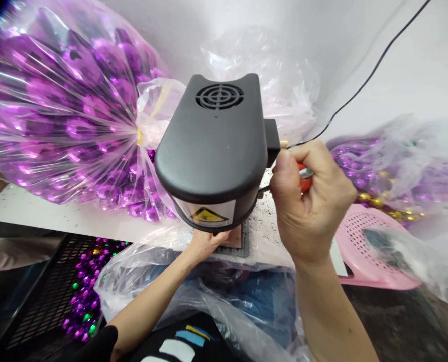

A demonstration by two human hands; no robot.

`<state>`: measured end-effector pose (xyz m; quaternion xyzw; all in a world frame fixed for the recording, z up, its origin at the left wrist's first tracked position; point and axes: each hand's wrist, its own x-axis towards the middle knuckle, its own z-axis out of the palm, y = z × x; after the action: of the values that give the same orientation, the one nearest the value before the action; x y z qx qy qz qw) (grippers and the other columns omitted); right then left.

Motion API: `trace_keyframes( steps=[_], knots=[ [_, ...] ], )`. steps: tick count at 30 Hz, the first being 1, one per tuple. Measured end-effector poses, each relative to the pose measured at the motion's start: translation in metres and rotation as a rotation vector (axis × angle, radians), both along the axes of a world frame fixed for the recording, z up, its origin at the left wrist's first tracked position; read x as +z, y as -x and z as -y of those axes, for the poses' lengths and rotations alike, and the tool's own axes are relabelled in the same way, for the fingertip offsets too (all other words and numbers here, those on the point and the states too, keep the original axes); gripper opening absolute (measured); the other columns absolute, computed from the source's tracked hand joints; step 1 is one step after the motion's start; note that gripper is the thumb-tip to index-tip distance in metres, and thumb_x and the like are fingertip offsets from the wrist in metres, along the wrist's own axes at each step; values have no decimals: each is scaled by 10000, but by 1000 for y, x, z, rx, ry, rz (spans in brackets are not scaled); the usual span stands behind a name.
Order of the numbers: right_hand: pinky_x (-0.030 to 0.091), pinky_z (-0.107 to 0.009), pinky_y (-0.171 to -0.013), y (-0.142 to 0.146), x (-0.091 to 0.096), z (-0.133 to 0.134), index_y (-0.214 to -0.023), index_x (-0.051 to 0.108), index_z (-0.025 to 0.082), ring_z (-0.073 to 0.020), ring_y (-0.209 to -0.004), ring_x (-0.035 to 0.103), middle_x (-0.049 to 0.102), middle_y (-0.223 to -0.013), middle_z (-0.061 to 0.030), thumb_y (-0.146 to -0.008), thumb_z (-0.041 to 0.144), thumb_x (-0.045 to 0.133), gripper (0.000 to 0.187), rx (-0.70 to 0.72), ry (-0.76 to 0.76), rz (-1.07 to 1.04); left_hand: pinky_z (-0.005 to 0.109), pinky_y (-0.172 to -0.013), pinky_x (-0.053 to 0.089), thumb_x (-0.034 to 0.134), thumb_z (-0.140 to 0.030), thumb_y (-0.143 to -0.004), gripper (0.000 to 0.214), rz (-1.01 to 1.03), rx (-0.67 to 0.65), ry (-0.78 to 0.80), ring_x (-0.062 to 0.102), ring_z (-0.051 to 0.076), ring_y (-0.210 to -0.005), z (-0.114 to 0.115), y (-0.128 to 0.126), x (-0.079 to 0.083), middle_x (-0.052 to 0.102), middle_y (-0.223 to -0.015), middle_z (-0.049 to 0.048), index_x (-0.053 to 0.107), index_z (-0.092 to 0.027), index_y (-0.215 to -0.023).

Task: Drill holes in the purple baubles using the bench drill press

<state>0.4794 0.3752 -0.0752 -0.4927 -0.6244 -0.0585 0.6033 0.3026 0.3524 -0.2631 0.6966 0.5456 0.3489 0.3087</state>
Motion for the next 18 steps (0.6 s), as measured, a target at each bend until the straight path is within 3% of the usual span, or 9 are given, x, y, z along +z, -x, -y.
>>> trace_keyframes(
  steps=[6,11,15,18],
  knots=[
    [306,-177,-513,-6,-25,36,-795,642,180,-9,-541,378,529,-656,58,-871,248,684,110,-77,-26,154,519,-1041,475,734,-394,-825,297,18,2,14,606,313,-1129,1,1,1,687,-1111,94,665,-228,-1061],
    [354,-213,-506,-6,-60,61,-786,588,187,-54,-552,452,518,-636,35,-885,188,610,101,78,89,142,520,-1062,474,761,-398,-818,355,48,11,11,615,307,-1149,3,1,-2,696,-1134,81,634,-246,-1112],
    [382,-211,-523,-10,-80,65,-845,605,185,-73,-631,528,573,-713,9,-860,158,627,37,57,71,252,528,-1068,478,784,-381,-809,353,80,9,13,622,306,-1153,3,0,-4,704,-1119,73,626,-266,-1104],
    [399,-235,-534,-13,-91,65,-833,626,193,-99,-660,552,569,-721,-9,-861,178,625,32,46,80,221,535,-1076,475,791,-378,-804,369,80,16,8,619,309,-1168,3,0,-6,707,-1125,75,622,-267,-1113]
  ],
)
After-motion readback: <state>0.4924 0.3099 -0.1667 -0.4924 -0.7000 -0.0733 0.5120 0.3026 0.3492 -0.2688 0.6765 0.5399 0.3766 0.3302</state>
